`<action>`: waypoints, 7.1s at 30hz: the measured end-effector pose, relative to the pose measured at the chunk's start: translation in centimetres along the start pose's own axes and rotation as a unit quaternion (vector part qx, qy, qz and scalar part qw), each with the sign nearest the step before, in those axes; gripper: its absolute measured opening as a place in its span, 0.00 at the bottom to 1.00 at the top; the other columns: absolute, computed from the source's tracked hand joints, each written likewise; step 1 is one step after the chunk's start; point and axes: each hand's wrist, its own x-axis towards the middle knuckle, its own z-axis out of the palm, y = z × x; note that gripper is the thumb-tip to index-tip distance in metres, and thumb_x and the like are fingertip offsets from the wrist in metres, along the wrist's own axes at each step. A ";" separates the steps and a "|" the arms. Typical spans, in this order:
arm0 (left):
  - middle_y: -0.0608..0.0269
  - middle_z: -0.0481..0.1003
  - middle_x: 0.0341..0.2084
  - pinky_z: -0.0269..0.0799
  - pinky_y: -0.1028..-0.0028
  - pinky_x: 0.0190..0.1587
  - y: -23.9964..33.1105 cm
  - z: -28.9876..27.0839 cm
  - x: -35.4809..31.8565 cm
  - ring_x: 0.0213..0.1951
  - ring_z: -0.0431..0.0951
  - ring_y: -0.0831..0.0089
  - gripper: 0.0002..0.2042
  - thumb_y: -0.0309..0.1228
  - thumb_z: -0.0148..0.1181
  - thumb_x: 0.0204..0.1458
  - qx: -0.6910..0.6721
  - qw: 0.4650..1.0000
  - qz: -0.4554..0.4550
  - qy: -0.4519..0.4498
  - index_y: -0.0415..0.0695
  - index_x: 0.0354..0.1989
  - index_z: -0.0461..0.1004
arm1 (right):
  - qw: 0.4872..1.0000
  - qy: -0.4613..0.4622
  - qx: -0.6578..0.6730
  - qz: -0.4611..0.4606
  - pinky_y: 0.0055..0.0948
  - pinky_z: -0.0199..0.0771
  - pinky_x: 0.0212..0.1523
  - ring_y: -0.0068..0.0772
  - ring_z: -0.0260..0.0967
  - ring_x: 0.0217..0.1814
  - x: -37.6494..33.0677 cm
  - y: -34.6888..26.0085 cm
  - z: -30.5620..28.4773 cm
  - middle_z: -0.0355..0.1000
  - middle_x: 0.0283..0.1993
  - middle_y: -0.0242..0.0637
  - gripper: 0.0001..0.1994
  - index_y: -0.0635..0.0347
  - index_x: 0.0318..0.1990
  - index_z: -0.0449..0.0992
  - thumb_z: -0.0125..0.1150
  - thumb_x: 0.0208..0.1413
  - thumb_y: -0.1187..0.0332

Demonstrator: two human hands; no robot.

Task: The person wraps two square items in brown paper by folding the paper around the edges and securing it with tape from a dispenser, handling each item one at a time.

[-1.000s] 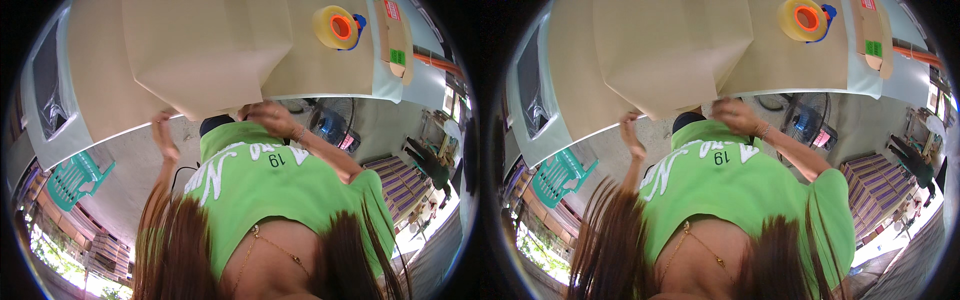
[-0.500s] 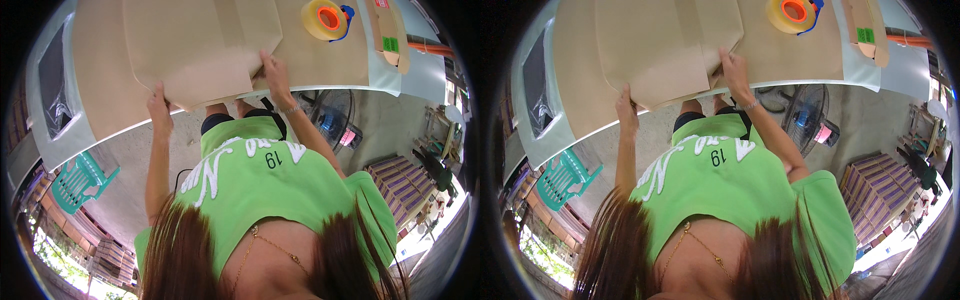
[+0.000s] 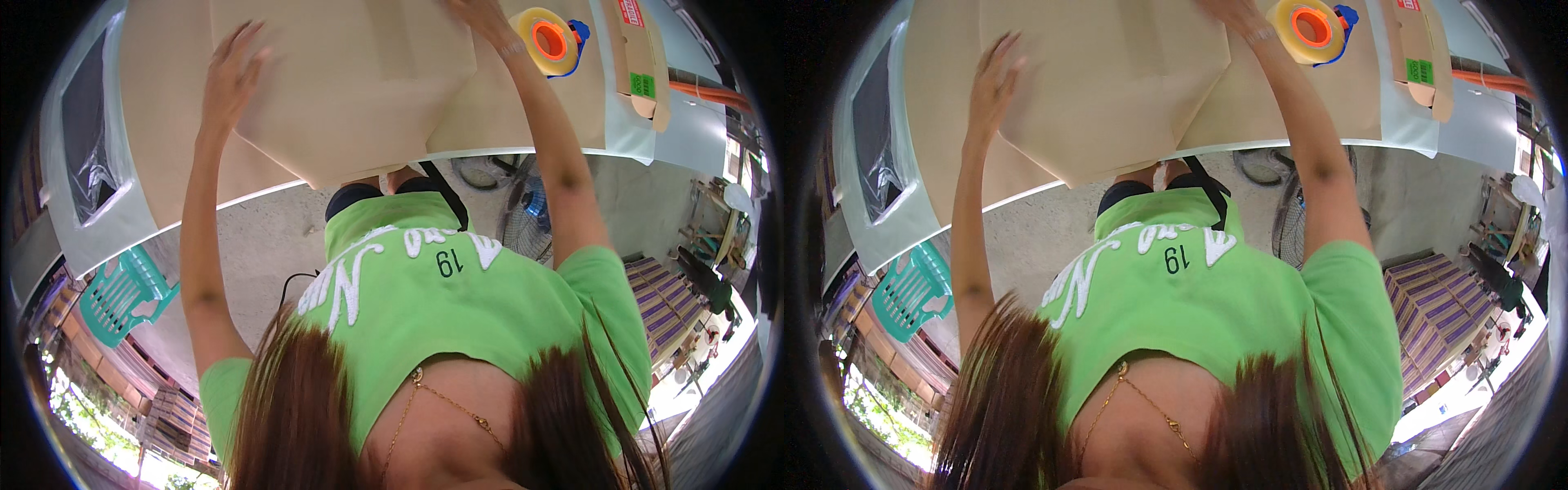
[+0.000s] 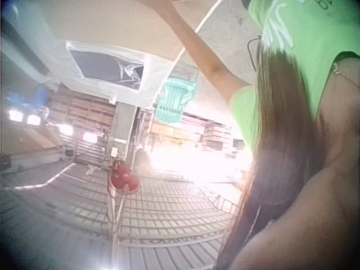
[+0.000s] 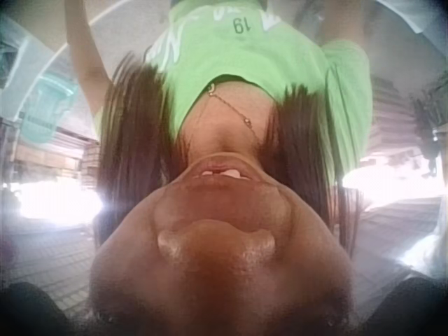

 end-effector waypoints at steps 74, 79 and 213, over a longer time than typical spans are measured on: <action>0.75 0.68 0.42 0.67 0.70 0.48 2.0 3.6 -9.3 0.46 0.68 0.75 0.23 0.41 0.64 0.40 0.173 0.956 0.218 -0.095 0.57 0.50 0.73 | 0.986 -0.134 -0.065 -0.081 0.45 0.38 0.74 0.32 0.41 0.77 -4.0 -6.4 2.7 0.44 0.76 0.24 0.45 0.34 0.72 0.49 0.59 0.46 0.39; 0.72 0.66 0.31 0.70 0.77 0.41 0.1 1.7 -4.6 0.35 0.73 0.78 0.10 0.43 0.59 0.47 0.240 0.893 0.365 -0.109 0.53 0.35 0.73 | 0.976 -0.145 -0.137 -0.083 0.50 0.38 0.73 0.32 0.40 0.78 -5.1 -4.3 0.7 0.43 0.76 0.20 0.42 0.23 0.72 0.46 0.55 0.47 0.38; 0.62 0.40 0.72 0.32 0.40 0.69 13.0 17.4 0.0 0.73 0.36 0.63 0.32 0.51 0.35 0.64 0.170 0.779 -0.530 0.287 0.50 0.72 0.41 | 0.911 -0.207 0.199 -0.297 0.29 0.71 0.45 0.28 0.70 0.46 18.6 -19.7 -1.7 0.72 0.49 0.38 0.33 0.57 0.57 0.68 0.74 0.42 0.59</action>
